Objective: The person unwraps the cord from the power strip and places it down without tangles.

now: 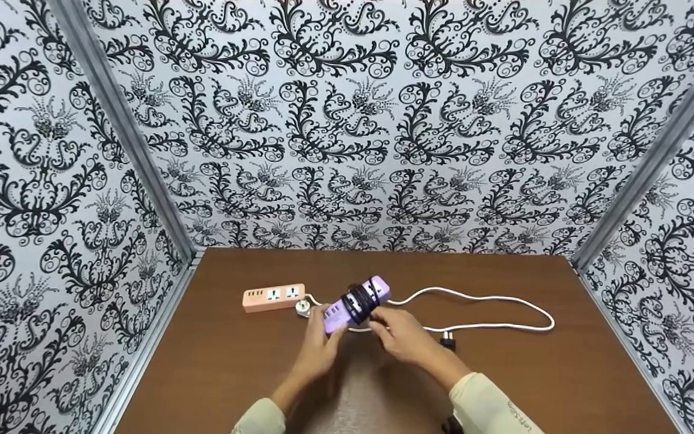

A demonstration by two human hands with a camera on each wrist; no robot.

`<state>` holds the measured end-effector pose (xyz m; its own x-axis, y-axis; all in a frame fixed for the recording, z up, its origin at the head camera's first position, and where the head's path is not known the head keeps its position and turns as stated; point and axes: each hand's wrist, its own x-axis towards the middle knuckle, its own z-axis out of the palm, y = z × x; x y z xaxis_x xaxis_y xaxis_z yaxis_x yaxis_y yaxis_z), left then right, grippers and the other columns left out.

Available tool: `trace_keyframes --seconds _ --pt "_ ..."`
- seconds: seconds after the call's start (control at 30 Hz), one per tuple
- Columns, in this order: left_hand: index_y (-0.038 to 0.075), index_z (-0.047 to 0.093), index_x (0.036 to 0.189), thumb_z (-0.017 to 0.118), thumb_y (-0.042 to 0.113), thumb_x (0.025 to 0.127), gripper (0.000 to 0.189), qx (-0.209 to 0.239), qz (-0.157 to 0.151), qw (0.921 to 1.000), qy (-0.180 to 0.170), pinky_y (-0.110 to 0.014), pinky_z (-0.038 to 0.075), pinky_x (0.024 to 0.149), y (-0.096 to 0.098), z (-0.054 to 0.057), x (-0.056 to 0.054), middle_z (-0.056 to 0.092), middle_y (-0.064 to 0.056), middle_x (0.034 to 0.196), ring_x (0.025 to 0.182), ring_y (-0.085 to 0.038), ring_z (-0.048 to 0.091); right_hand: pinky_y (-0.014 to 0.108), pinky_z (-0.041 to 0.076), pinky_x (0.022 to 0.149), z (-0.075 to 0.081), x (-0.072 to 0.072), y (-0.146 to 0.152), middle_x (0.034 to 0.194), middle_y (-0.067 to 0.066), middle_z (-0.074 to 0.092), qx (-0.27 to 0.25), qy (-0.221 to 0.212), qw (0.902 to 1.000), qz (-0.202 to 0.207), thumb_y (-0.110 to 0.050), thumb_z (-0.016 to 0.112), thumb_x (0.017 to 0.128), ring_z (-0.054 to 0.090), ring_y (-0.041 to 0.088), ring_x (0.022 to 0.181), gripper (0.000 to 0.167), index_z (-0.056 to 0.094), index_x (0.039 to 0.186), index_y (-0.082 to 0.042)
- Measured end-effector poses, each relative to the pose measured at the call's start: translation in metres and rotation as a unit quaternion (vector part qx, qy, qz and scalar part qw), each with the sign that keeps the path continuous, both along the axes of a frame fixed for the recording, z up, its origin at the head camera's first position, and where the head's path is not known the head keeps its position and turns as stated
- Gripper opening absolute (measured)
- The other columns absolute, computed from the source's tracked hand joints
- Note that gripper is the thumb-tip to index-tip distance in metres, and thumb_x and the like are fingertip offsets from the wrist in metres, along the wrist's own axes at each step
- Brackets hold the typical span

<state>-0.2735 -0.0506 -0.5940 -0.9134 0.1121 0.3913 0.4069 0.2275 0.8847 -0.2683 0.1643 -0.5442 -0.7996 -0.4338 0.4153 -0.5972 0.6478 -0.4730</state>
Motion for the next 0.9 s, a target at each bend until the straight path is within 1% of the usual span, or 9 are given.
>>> trace_keyframes --seconds 0.07,0.2,0.3,0.4,0.53,0.63,0.77,0.83,0.9 --pt "-0.006 0.05 0.135 0.067 0.005 0.1 0.04 -0.001 -0.006 1.0 0.005 -0.028 0.055 0.096 0.0 -0.002 0.001 0.057 -0.019 0.127 0.108 -0.019 0.059 0.03 0.048 0.065 0.004 -0.003 0.003 0.074 -0.002 0.062 -0.002 0.0 0.9998 -0.019 -0.01 0.066 0.101 0.053 0.007 0.07 0.015 0.062 0.087 -0.011" --pt "-0.005 0.052 0.133 0.067 0.007 0.101 0.038 -0.004 0.003 1.0 0.001 -0.029 0.054 0.096 -0.002 -0.002 0.0 0.058 -0.017 0.124 0.107 -0.017 0.058 0.029 0.045 0.063 0.007 -0.009 0.009 0.072 -0.005 0.06 -0.002 -0.021 0.998 -0.06 -0.012 0.066 0.102 0.051 0.007 0.067 0.017 0.06 0.086 -0.014" --pt "-0.003 0.052 0.132 0.067 0.007 0.101 0.036 -0.006 0.01 0.9999 -0.001 -0.028 0.052 0.094 -0.005 -0.003 0.0 0.057 -0.016 0.122 0.104 -0.015 0.056 0.031 0.048 0.064 0.007 -0.013 0.013 0.073 -0.004 0.063 -0.01 -0.032 0.9954 -0.089 -0.012 0.065 0.103 0.055 0.01 0.068 0.012 0.064 0.091 -0.012" --pt "-0.004 0.052 0.132 0.067 0.004 0.1 0.037 -0.007 0.007 0.9999 0.005 -0.027 0.052 0.094 -0.007 -0.005 0.0 0.058 -0.017 0.124 0.105 -0.015 0.057 0.036 0.052 0.069 0.005 -0.018 0.017 0.076 -0.002 0.067 -0.022 -0.031 0.9925 -0.116 -0.01 0.065 0.103 0.06 0.013 0.071 0.007 0.069 0.097 -0.009" --pt "-0.005 0.052 0.133 0.066 0.003 0.1 0.037 -0.014 0.002 0.9998 0.015 -0.027 0.053 0.096 -0.009 -0.008 0.0 0.058 -0.018 0.127 0.107 -0.017 0.059 0.038 0.053 0.07 0.004 -0.025 0.024 0.075 0.0 0.068 -0.041 -0.04 0.9878 -0.145 -0.008 0.065 0.103 0.061 0.015 0.071 0.007 0.071 0.1 -0.006" --pt "-0.004 0.052 0.133 0.066 0.005 0.1 0.037 -0.024 -0.001 0.9996 0.014 -0.027 0.052 0.098 -0.01 -0.01 -0.001 0.058 -0.017 0.127 0.107 -0.018 0.06 0.038 0.052 0.069 0.001 -0.028 0.031 0.074 0.002 0.068 -0.043 -0.052 0.9849 -0.16 -0.006 0.064 0.103 0.06 0.015 0.07 0.008 0.071 0.099 -0.005" --pt "-0.005 0.05 0.134 0.066 0.005 0.101 0.038 -0.02 -0.011 0.9997 -0.002 -0.026 0.052 0.098 -0.013 -0.011 -0.001 0.058 -0.017 0.128 0.107 -0.018 0.061 0.043 0.055 0.073 -0.007 -0.031 0.038 0.076 0.005 0.069 -0.026 -0.049 0.9829 -0.175 -0.006 0.063 0.103 0.063 0.02 0.073 0.009 0.07 0.103 -0.001" --pt "-0.005 0.049 0.134 0.065 0.005 0.102 0.038 -0.014 -0.01 0.9998 -0.011 -0.026 0.053 0.098 -0.015 -0.01 -0.002 0.059 -0.017 0.128 0.107 -0.017 0.06 0.049 0.058 0.078 -0.012 -0.032 0.043 0.082 0.01 0.073 -0.022 -0.054 0.9815 -0.183 -0.005 0.061 0.103 0.069 0.027 0.08 0.012 0.07 0.106 0.002" --pt "-0.005 0.049 0.134 0.065 0.005 0.102 0.037 -0.006 -0.005 0.9998 -0.017 -0.025 0.054 0.096 -0.017 -0.01 -0.003 0.059 -0.018 0.127 0.107 -0.016 0.059 0.051 0.058 0.082 -0.018 -0.032 0.048 0.088 0.013 0.074 -0.023 -0.07 0.9801 -0.185 -0.004 0.061 0.103 0.07 0.03 0.085 0.013 0.071 0.108 0.003"
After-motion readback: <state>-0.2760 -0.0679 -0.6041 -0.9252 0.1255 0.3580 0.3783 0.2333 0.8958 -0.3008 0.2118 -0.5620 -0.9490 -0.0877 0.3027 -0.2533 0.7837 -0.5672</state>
